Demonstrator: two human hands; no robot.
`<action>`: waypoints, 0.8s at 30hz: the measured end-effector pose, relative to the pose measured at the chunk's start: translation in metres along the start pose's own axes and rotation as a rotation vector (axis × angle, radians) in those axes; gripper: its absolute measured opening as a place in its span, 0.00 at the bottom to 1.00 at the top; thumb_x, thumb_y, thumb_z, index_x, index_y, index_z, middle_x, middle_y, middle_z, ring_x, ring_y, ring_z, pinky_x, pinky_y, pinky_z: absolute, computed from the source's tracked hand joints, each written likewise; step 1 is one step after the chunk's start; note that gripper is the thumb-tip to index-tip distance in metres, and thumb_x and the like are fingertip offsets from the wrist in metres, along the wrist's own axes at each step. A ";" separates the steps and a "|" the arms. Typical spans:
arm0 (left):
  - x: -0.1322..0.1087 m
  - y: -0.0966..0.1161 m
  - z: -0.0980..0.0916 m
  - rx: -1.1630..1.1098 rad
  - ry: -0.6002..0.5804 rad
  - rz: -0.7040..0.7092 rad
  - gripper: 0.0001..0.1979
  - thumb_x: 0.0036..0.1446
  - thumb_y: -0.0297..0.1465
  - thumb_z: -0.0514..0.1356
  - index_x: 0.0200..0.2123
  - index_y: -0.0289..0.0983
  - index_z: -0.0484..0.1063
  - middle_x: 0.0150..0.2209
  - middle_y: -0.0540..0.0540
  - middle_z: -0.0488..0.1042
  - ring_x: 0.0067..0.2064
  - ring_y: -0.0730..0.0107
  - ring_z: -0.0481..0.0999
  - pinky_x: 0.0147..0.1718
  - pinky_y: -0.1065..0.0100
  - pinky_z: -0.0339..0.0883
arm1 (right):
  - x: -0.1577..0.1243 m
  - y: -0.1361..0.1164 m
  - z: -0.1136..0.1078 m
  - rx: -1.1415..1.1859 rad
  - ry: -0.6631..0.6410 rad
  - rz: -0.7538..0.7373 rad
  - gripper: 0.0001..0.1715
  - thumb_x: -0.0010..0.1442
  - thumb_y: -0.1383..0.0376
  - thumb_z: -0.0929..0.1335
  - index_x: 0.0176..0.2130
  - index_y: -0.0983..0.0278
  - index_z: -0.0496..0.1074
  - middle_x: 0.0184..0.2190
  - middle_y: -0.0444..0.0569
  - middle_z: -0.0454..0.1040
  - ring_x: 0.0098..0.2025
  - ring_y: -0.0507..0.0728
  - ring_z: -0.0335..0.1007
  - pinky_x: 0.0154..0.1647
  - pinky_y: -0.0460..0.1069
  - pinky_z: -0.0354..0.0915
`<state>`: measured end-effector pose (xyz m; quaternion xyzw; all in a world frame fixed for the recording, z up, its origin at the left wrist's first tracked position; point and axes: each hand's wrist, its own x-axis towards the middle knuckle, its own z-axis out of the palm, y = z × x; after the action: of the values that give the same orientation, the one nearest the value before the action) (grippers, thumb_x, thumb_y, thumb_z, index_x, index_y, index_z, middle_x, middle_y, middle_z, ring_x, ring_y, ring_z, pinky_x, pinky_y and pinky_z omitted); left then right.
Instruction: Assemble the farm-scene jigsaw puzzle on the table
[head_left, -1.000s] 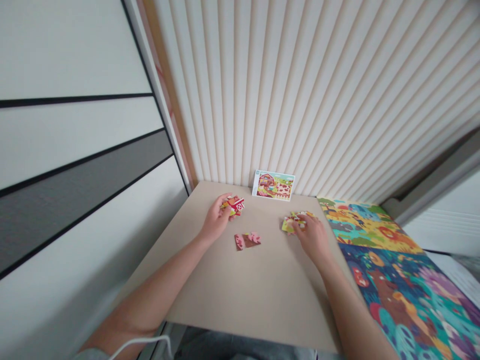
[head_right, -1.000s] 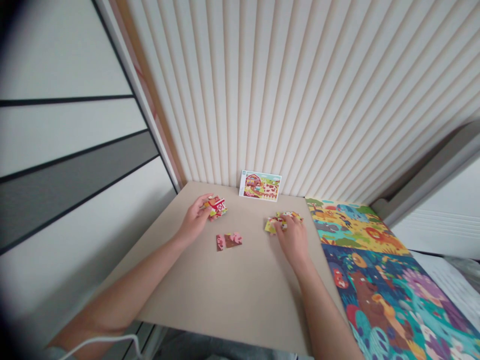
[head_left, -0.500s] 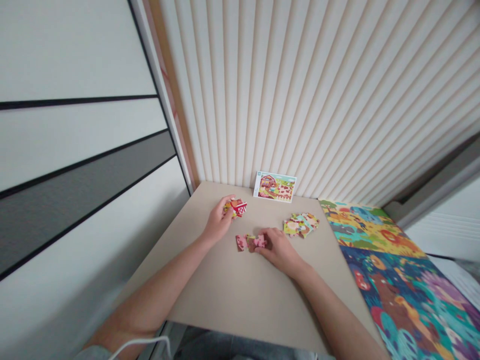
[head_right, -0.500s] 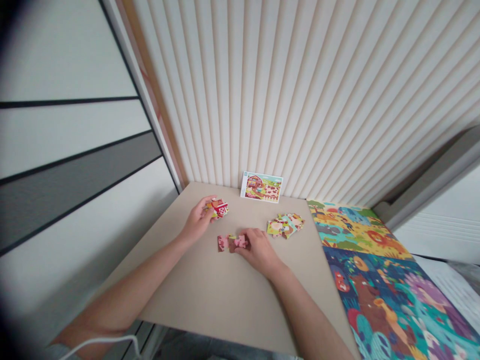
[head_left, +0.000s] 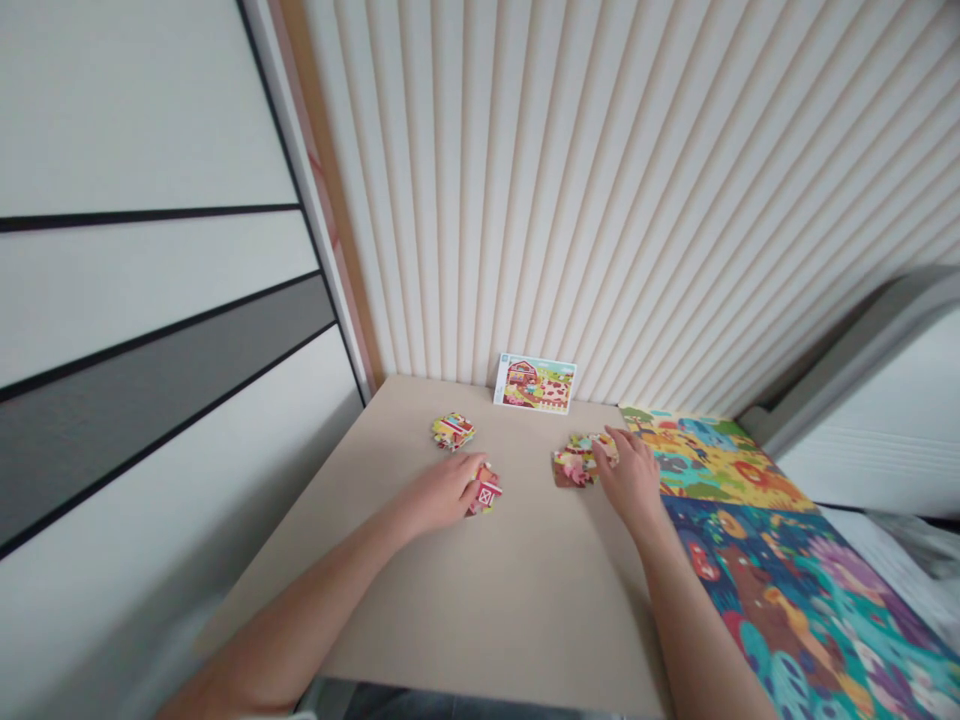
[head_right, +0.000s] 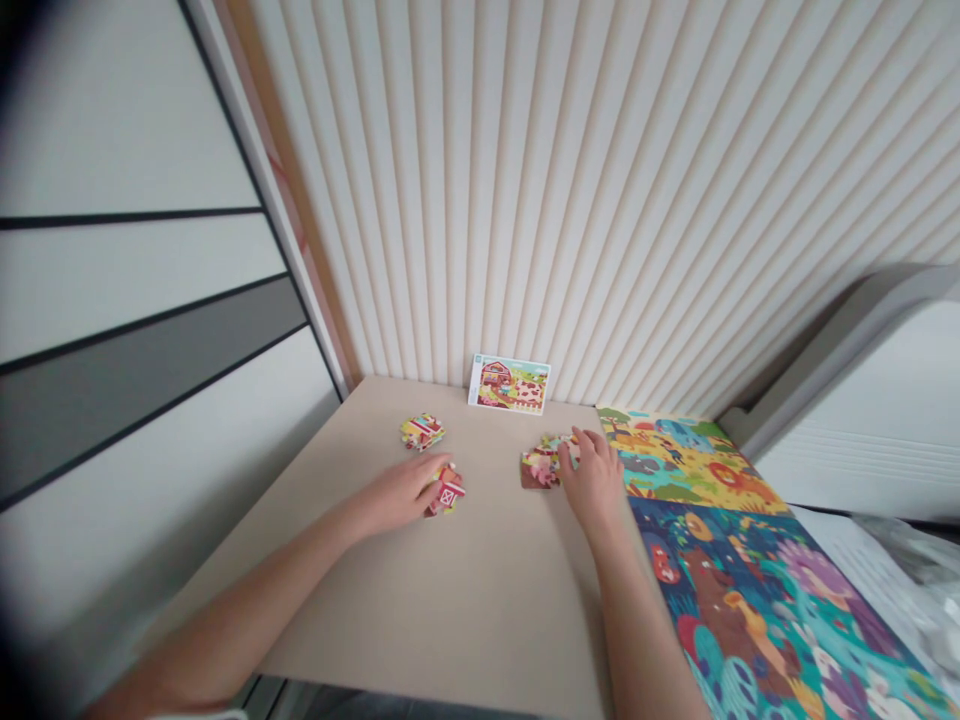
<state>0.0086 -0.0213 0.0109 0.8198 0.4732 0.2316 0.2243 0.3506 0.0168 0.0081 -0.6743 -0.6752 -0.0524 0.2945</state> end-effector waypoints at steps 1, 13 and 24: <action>-0.002 0.002 0.001 0.048 -0.011 0.006 0.22 0.65 0.35 0.54 0.61 0.42 0.65 0.57 0.41 0.72 0.58 0.56 0.72 0.58 0.58 0.62 | 0.001 0.005 0.000 -0.023 0.011 0.043 0.31 0.68 0.49 0.60 0.62 0.62 0.68 0.60 0.60 0.67 0.61 0.69 0.61 0.60 0.64 0.56; -0.003 0.001 0.000 0.131 -0.085 -0.141 0.24 0.48 0.41 0.69 0.48 0.41 0.73 0.50 0.42 0.72 0.53 0.52 0.72 0.52 0.60 0.65 | -0.006 -0.001 0.019 0.042 -0.276 -0.094 0.35 0.63 0.43 0.64 0.64 0.52 0.65 0.62 0.54 0.65 0.63 0.65 0.60 0.64 0.60 0.51; 0.000 0.006 -0.001 -0.061 -0.085 -0.031 0.22 0.47 0.32 0.66 0.46 0.40 0.66 0.47 0.44 0.75 0.49 0.58 0.74 0.48 0.64 0.65 | -0.007 -0.013 0.020 0.044 -0.291 -0.136 0.36 0.65 0.44 0.63 0.66 0.53 0.61 0.63 0.55 0.65 0.66 0.63 0.55 0.65 0.59 0.47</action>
<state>0.0121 -0.0235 0.0149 0.8142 0.4687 0.2073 0.2729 0.3313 0.0184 -0.0072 -0.6209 -0.7558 0.0409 0.2041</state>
